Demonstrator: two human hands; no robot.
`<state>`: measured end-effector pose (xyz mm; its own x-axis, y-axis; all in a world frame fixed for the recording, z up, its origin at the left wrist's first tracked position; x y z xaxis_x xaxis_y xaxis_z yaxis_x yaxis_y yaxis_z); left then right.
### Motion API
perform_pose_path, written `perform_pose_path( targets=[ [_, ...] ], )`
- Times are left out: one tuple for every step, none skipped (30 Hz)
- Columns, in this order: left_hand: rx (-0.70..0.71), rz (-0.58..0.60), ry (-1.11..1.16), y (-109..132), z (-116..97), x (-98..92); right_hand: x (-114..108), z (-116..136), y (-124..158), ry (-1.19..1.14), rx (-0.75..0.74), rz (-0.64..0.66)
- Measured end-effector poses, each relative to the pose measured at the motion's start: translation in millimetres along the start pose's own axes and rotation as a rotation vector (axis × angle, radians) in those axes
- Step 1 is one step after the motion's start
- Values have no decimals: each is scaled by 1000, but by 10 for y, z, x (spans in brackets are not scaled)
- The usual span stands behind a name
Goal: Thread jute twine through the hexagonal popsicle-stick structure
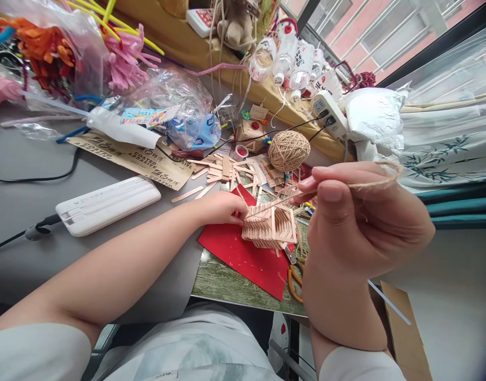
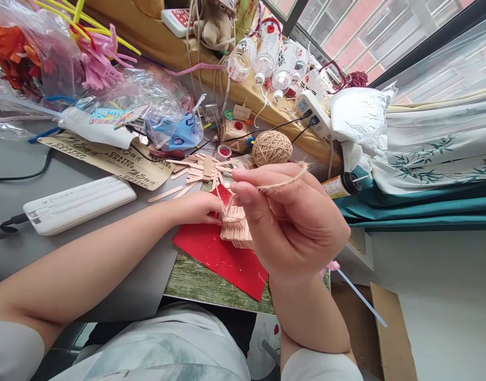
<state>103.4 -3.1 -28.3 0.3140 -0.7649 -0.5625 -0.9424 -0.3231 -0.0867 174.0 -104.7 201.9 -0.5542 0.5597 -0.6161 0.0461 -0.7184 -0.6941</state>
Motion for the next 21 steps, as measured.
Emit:
perform_pose_path(
  targets=[
    [-7,1,-17,-2,5,4,-31,2,6,-2,4,-66],
    [-24,-2,-30,-1,13,6,-56,1,18,-1,8,-127],
    [-44,-7,-38,2,20,6,-66,-4,33,3,10,-160],
    [-60,-13,-37,8,23,2,-61,-13,47,3,11,-166],
    [-65,-21,-26,15,20,-6,-58,-28,62,1,10,-166],
    [-59,-30,-11,24,9,-20,-57,-46,76,-5,8,-164],
    [-41,-40,2,34,-6,-40,-61,-66,90,-15,2,-161],
    [-15,-52,7,44,-22,-65,-67,-91,103,-32,-1,-157],
    [11,-69,0,55,-33,-98,-74,-117,116,-55,-1,-150],
    [28,-93,-16,66,-33,-136,-82,-144,128,-82,1,-144],
    [35,-126,-37,76,-21,-177,-91,-169,140,-111,4,-140],
    [35,-164,-58,85,-1,-219,-103,-190,152,-135,8,-143],
    [32,-205,-78,93,24,-257,-116,-209,165,-152,12,-149],
    [27,-243,-95,99,51,-288,-128,-225,177,-160,18,-154],
    [20,-279,-108,104,78,-311,-137,-240,189,-162,24,-158],
    [13,-308,-115,107,104,-326,-144,-255,200,-162,32,-158],
    [7,-327,-118,108,125,-331,-149,-269,208,-164,38,-153],
    [5,-330,-113,105,141,-328,-155,-282,215,-168,41,-145],
    [6,-325,-103,100,150,-322,-165,-292,220,-171,40,-140],
    [7,-319,-92,95,154,-319,-180,-301,223,-171,35,-140],
    [3,-326,-82,93,156,-329,-197,-308,222,-168,33,-140]
  ],
)
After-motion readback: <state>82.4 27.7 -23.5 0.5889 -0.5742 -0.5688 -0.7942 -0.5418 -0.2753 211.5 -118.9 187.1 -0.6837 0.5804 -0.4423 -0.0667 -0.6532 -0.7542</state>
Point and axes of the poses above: each hand's wrist, its own y-axis away from the middle knuckle, its own x-axis out of the palm, z = x × y, the point moved 6 cm from there along -y, towards the middle knuckle, and after that the axes turned 12 degrees about y, right-handed, at the moved point
